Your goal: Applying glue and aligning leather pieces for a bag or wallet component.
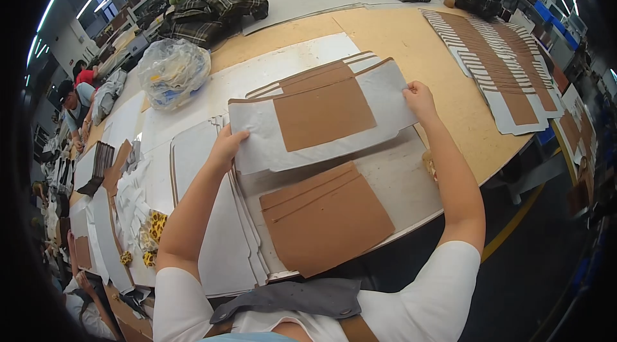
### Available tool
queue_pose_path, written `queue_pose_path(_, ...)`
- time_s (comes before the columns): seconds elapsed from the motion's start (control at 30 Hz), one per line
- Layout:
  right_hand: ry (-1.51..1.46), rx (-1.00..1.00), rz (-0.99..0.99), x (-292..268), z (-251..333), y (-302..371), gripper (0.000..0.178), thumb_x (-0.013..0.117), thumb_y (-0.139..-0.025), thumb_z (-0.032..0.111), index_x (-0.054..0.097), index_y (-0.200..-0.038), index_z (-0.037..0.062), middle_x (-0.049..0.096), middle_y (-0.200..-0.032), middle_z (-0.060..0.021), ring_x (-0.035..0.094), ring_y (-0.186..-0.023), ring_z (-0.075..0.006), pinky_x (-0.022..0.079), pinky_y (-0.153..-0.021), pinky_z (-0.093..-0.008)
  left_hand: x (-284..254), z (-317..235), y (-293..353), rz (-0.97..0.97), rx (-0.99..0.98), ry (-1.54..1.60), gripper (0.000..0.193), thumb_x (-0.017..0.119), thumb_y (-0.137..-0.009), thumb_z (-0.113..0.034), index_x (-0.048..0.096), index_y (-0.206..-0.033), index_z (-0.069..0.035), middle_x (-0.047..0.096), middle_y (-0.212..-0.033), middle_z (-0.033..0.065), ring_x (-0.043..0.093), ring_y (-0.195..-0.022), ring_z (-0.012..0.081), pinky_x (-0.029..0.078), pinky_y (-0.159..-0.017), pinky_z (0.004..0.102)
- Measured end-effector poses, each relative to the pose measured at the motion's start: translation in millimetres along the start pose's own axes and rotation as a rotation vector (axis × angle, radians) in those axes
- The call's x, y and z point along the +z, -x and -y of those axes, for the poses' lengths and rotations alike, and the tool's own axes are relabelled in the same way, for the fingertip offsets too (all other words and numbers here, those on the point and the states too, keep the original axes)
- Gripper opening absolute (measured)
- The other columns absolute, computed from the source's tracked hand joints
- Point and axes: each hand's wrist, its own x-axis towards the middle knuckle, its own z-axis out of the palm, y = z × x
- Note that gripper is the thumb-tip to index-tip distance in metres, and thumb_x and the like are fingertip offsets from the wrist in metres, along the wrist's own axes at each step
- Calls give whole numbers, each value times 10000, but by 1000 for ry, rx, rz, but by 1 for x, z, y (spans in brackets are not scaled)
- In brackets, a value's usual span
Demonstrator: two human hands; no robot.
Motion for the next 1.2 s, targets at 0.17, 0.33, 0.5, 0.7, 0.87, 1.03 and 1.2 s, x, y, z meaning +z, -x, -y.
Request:
queue_pose_path(0.17, 98, -10, -104, 8, -28, -61, 153, 599, -757, 115, 626, -853, -1, 609, -706, -69, 576, -655, -158, 453, -619, -286, 20, 34, -49, -69, 28, 6, 348, 511, -828, -62, 483, -1154, 56, 590, -1054, 143, 575, -917, 201, 455, -819, 316)
queue_pose_path(0.33, 385, -14, -145, 32, -30, -92, 190, 594, -730, 153, 641, -848, 12, 654, -806, -156, 636, -769, -272, 491, -707, -345, 24, 47, -61, -129, -2, 49, 338, 521, -839, -77, 472, -1153, 39, 581, -1070, 145, 564, -941, 201, 441, -835, 316)
queue_pose_path(0.5, 449, -8, -178, 45, -45, -95, 182, 607, -737, 159, 634, -833, 7, 653, -768, -125, 626, -715, -220, 484, -662, -320, 18, 54, -67, -223, -25, -119, 346, 563, -860, -112, 456, -1146, 51, 599, -1003, 133, 571, -892, 183, 458, -782, 298)
queue_pose_path(0.7, 498, 27, -215, 49, -44, -93, 176, 602, -732, 164, 629, -821, 15, 651, -773, -137, 629, -732, -243, 488, -682, -331, 6, 53, -65, -225, -6, -150, 383, 578, -843, -119, 406, -1155, 19, 588, -770, 62, 543, -692, 133, 440, -631, 268)
queue_pose_path(0.87, 527, 89, -191, 51, -41, -94, 175, 568, -735, 139, 622, -860, 29, 653, -869, -157, 627, -839, -300, 484, -758, -369, 2, 63, -65, -260, 114, -344, 406, 589, -822, -116, 389, -1153, 9, 561, -666, 46, 537, -617, 143, 432, -594, 287)
queue_pose_path(1.03, 521, 74, -232, 51, -37, -90, 159, 566, -749, 163, 635, -847, 59, 656, -863, -141, 627, -832, -294, 485, -749, -378, 9, 58, -58, -328, 205, -534, 379, 581, -824, -109, 393, -1143, -26, 554, -648, 38, 534, -620, 135, 427, -605, 281)
queue_pose_path(1.2, 531, 48, -273, 54, -43, -91, 146, 561, -757, 178, 643, -844, 96, 654, -866, -139, 626, -826, -294, 488, -736, -382, 13, 59, -58, -337, 266, -524, 327, 559, -831, -81, 406, -1111, -14, 518, -625, 69, 534, -589, 206, 421, -584, 346)
